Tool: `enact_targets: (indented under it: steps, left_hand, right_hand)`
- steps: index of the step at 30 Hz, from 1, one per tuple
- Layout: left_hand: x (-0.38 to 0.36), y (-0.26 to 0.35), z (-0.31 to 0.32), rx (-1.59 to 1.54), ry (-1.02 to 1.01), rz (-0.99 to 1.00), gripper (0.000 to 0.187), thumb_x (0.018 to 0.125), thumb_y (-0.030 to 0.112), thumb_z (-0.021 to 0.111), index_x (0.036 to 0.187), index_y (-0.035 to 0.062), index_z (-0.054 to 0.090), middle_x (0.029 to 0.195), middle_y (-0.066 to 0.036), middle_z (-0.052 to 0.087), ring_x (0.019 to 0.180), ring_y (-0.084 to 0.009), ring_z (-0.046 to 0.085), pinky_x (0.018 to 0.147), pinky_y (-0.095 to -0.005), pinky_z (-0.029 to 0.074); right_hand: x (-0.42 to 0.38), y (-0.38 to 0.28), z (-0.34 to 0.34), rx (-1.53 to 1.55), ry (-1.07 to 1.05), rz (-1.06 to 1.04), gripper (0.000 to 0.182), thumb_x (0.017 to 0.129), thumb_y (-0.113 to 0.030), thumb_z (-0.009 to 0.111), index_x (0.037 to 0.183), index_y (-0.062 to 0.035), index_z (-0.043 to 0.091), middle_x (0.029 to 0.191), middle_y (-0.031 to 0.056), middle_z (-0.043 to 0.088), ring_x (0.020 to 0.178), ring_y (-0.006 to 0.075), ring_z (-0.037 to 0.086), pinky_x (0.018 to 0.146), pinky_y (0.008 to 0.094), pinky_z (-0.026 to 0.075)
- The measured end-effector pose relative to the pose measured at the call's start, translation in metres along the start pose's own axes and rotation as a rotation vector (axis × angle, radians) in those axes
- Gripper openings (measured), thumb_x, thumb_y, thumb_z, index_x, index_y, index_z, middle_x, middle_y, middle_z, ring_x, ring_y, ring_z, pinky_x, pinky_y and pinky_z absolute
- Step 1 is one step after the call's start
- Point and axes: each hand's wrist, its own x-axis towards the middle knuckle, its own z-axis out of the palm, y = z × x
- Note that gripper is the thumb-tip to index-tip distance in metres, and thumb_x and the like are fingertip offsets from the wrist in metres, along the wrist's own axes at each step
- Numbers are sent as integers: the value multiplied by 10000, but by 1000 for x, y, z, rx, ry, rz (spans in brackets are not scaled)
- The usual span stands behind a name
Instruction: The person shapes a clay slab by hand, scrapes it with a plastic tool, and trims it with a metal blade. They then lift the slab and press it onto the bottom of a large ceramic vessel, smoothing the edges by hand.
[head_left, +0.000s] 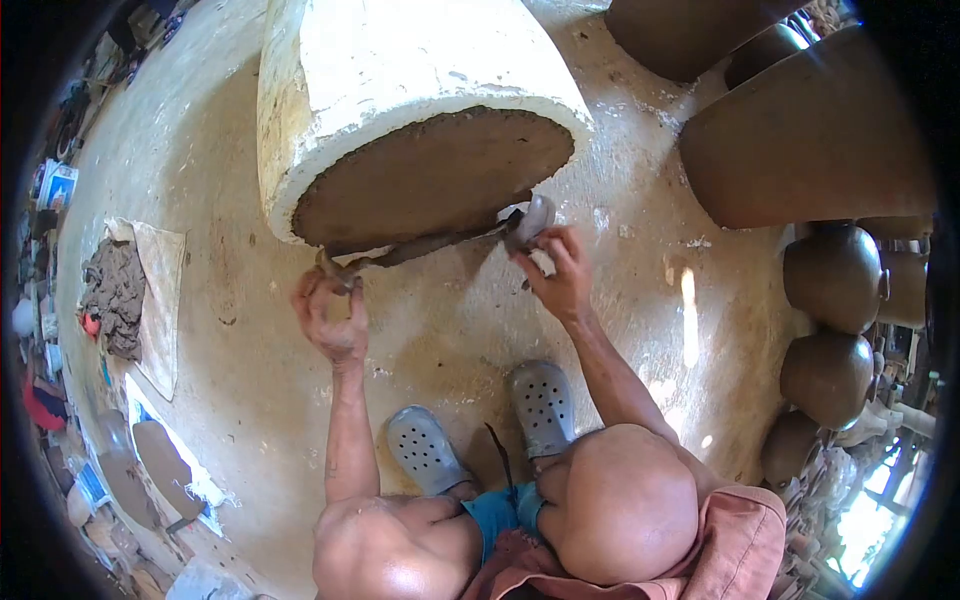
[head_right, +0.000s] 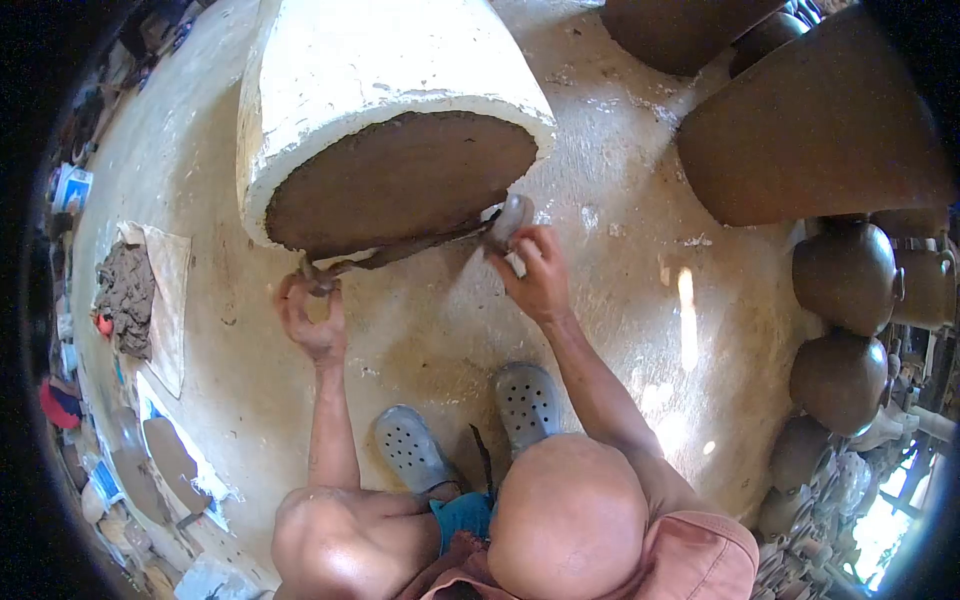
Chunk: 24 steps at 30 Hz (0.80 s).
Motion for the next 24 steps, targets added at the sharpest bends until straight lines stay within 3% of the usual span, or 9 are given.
enact_targets:
  steps: [7,9,10,12,16,18,19,21,24]
  left_hand:
    - [-19,8,3,-45,-89,21,651,832,235,871,1380,35,583,1409,-185,566,1351,-350,497,1125,-522,407]
    - [-5,4,24,-447,197,-411,650,993,328,719,1522,36,479,1503,-145,531,1391,-308,479,1180,-483,365]
    - [-3,-11,30,-431,208,-416,650,993,328,719,1522,36,479,1503,-145,531,1391,-308,479,1180,-483,365]
    - [-4,-46,42,-1102,-8,-971,678,1070,408,627,1576,15,406,1363,-120,604,1267,-245,564,1100,-456,445]
    - [4,-56,32,-807,-183,-810,459,1148,242,443,1547,16,466,1529,-114,536,1407,-229,483,1202,-390,340]
    - [15,-44,1,-1518,-631,-318,582,1045,375,681,1457,-9,533,1354,-101,636,1209,-247,633,1044,-404,501]
    - [0,-37,6,-1523,-637,-317,582,1045,375,681,1457,-9,533,1354,-101,636,1209,-247,633,1044,-404,501]
    - [-41,-10,28,-426,-284,-637,547,946,299,783,1381,8,623,1426,-120,607,1309,-221,563,1147,-382,407]
    - [-47,21,13,-167,-449,-344,700,790,381,902,1294,-35,650,1250,-205,680,1220,-314,644,1058,-415,502]
  right_hand:
    - [36,24,19,162,271,284,378,978,-176,702,1309,1,656,1285,194,656,1215,344,629,1003,420,519]
    - [46,41,39,296,293,419,396,1007,-229,668,1319,13,649,1334,209,647,1284,357,609,1024,446,504]
    - [42,55,51,438,109,542,433,1019,-259,647,1354,14,634,1338,221,653,1282,357,621,1038,435,503]
    - [38,46,65,581,-103,656,470,1031,-289,627,1389,16,620,1341,234,660,1281,357,633,1052,424,503]
    - [27,16,64,128,-88,515,439,965,-285,713,1280,20,685,1200,240,691,1141,383,673,1010,445,513]
    - [18,9,55,128,-156,566,476,904,-328,787,1211,27,710,1133,220,687,1040,389,673,947,456,527]
    - [15,0,49,123,-150,570,476,904,-328,787,1211,27,710,1133,220,687,1040,389,673,947,456,527]
    - [5,-20,34,74,-273,480,523,859,-376,837,1174,25,719,1068,197,673,961,362,663,885,432,540]
    - [-1,-44,19,356,-411,505,493,869,-385,833,1155,4,733,1045,183,666,925,328,653,844,410,540]
